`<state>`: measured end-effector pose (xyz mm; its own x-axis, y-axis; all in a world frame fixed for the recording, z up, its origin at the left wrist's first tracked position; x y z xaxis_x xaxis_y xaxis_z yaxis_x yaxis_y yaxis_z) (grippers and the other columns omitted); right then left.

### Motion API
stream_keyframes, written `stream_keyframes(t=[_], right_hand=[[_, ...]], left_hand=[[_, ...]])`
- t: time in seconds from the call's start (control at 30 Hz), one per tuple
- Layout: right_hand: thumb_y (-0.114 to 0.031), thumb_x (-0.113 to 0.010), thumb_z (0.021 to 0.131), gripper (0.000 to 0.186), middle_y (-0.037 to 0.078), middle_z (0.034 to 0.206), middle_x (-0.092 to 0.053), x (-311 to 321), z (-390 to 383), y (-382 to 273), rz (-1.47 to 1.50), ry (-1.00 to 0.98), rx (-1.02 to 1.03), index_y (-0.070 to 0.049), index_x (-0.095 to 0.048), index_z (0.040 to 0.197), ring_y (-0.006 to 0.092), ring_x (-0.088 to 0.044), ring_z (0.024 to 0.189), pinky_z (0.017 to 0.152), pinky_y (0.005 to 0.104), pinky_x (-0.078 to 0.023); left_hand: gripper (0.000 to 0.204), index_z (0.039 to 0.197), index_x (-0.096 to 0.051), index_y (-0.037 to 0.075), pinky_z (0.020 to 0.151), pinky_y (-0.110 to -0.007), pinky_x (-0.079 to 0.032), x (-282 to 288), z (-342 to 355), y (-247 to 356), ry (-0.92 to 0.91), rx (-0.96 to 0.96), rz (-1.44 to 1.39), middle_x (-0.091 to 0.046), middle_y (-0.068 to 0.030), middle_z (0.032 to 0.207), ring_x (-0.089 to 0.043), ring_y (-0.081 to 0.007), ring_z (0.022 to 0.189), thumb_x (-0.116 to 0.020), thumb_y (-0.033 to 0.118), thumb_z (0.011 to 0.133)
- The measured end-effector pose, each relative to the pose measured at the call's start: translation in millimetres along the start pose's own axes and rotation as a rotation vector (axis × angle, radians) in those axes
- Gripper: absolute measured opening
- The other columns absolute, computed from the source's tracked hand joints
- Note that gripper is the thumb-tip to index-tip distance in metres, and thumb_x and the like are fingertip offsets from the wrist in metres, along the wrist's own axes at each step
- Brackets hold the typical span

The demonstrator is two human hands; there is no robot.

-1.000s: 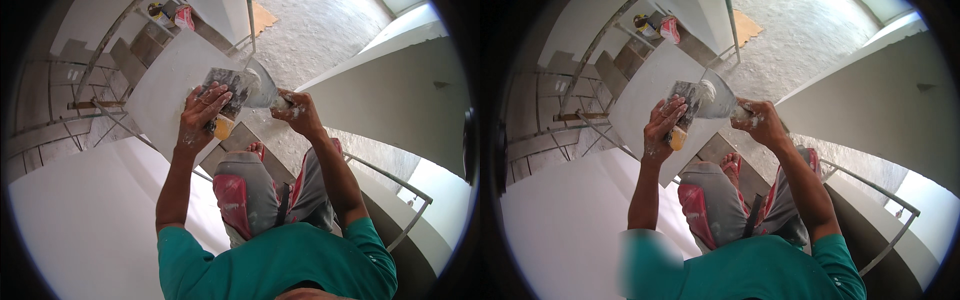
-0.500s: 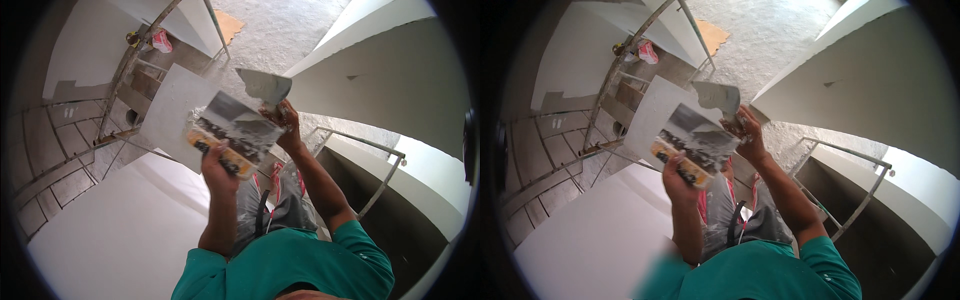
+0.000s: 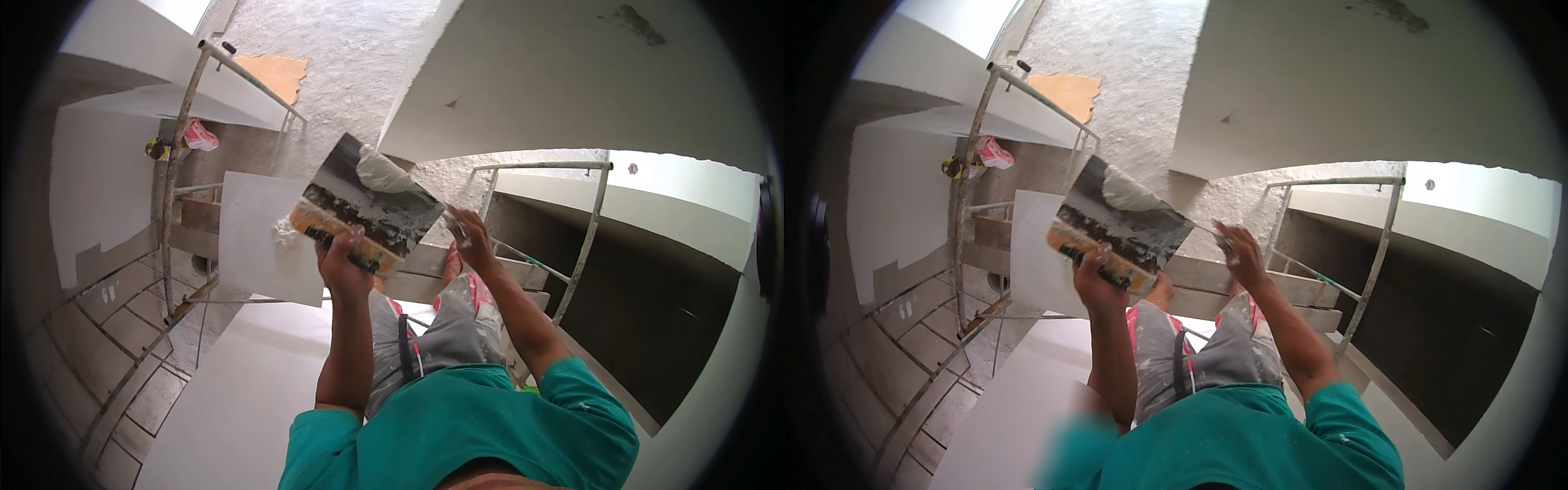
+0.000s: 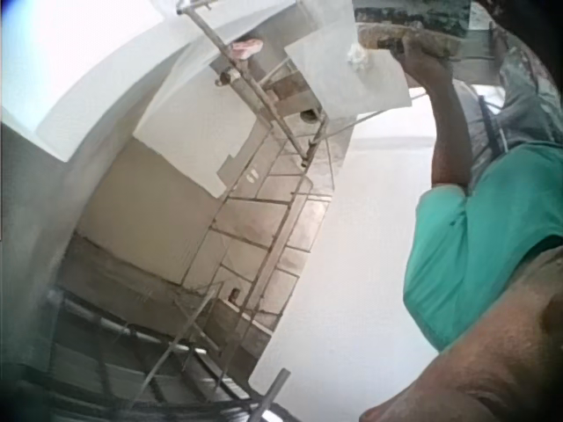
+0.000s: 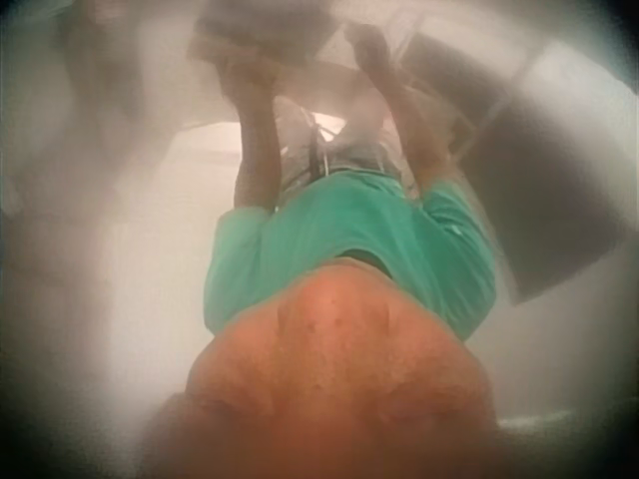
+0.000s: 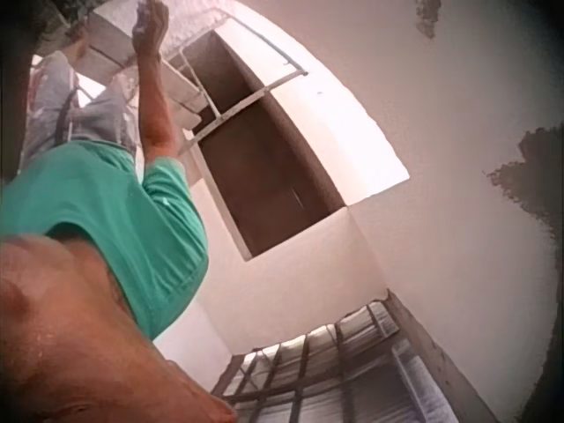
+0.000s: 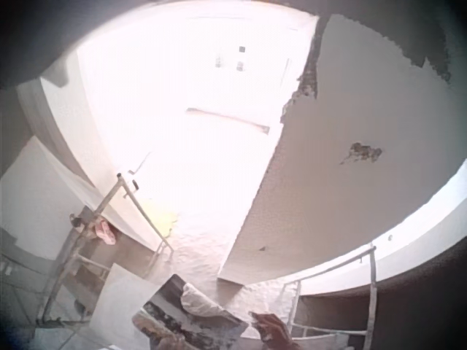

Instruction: The person applies plaster to a ceiling using a trowel and hawk while standing on scaffolding. They repeatedly scoop plaster from the hawk and smooth it onto the ceiling surface.

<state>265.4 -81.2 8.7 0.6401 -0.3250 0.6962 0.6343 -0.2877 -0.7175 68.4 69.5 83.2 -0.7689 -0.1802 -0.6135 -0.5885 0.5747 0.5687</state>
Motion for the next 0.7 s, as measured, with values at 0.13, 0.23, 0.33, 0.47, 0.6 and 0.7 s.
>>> stream_keyframes(t=[0.13,0.23,0.33,0.47,0.6,0.7], right_hand=[[-0.007,-0.068,0.072,0.050,0.017,0.104,-0.059,41,-120,99,-0.138,0.009,-0.237,-0.006,-0.053,0.120,0.0372,-0.054,0.101,0.087,0.0399,-0.044],[-0.012,-0.069,0.072,0.051,0.019,0.110,-0.058,84,-232,174,-0.270,-0.062,-0.381,-0.005,-0.052,0.120,0.0384,-0.052,0.105,0.090,0.0419,-0.042],[-0.011,-0.069,0.071,0.047,0.020,0.109,-0.059,136,-299,188,-0.237,-0.233,-0.698,-0.002,-0.056,0.114,0.0380,-0.054,0.102,0.090,0.0392,-0.043],[-0.009,-0.069,0.070,0.043,0.022,0.095,-0.062,197,-401,216,-0.330,-0.171,-0.830,-0.002,-0.058,0.110,0.0368,-0.060,0.090,0.078,0.0373,-0.046],[-0.009,-0.068,0.070,0.036,0.020,0.084,-0.063,230,-474,229,-0.267,-0.309,-1.120,-0.003,-0.061,0.104,0.0308,-0.062,0.077,0.068,0.0363,-0.046],[-0.007,-0.068,0.069,0.040,0.021,0.089,-0.064,250,-522,244,-0.280,-0.359,-1.156,0.002,-0.060,0.107,0.0333,-0.063,0.081,0.073,0.0354,-0.048]], left_hand=[[0.036,0.106,-0.050,-0.001,0.082,-0.031,-0.047,-13,34,-73,-0.052,0.094,-0.018,-0.058,-0.0089,0.094,-0.058,-0.0188,0.086,-0.057,-0.005,0.071],[0.042,0.113,-0.047,-0.002,0.085,-0.033,-0.046,-17,59,-139,-0.145,0.119,-0.097,-0.056,-0.0101,0.101,-0.057,-0.0199,0.092,-0.056,-0.006,0.072],[0.045,0.116,-0.046,-0.003,0.087,-0.035,-0.045,-16,73,-189,-0.171,0.095,-0.145,-0.055,-0.0100,0.106,-0.056,-0.0218,0.097,-0.056,-0.005,0.073],[0.048,0.117,-0.046,-0.003,0.086,-0.036,-0.046,-22,92,-236,-0.125,0.027,-0.153,-0.056,-0.0092,0.104,-0.057,-0.0230,0.096,-0.059,-0.001,0.071],[0.051,0.120,-0.044,-0.003,0.088,-0.039,-0.045,-9,128,-276,-0.102,-0.010,-0.134,-0.055,-0.0097,0.109,-0.056,-0.0267,0.101,-0.058,0.001,0.071],[0.050,0.120,-0.044,-0.004,0.088,-0.039,-0.045,-9,154,-304,-0.062,-0.043,-0.147,-0.054,-0.0105,0.110,-0.055,-0.0272,0.102,-0.057,0.000,0.071]])
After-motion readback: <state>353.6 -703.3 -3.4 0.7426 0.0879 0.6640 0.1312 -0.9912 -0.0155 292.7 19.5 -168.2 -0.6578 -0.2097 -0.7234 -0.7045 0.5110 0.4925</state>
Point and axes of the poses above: each hand's wrist, its own z-axis towards the middle knuckle, its own x-axis out of the back of the hand, y = z × x, the point moved 6 cm from there along z, towards the middle knuckle
